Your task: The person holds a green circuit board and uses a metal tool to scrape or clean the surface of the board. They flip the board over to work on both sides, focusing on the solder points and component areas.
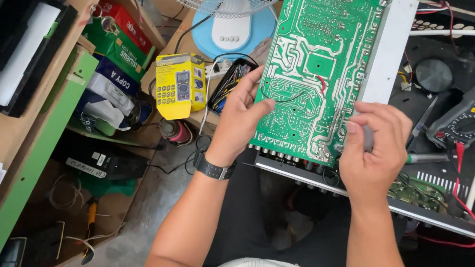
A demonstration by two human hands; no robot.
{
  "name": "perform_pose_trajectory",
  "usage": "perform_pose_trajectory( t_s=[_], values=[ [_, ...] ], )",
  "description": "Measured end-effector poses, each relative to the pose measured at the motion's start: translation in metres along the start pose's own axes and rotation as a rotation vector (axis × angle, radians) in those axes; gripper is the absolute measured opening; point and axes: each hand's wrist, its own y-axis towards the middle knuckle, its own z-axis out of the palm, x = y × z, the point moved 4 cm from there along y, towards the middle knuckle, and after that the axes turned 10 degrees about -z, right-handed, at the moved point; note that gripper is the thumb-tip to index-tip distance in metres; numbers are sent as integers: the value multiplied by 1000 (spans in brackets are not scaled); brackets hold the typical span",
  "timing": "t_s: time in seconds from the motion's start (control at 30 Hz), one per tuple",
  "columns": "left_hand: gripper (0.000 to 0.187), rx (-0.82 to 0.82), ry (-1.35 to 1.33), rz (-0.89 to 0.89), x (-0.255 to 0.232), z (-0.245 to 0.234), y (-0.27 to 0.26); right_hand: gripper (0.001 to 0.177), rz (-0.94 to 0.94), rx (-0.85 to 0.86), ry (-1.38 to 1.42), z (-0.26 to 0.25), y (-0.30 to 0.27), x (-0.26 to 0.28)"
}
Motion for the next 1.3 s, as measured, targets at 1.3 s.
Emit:
perform_pose_trajectory(
  t_s=[1.3],
  values=[
    [61,-93,14,-165,-12,-12,31,18,348,-100,267,-23,15,-26]
  ],
)
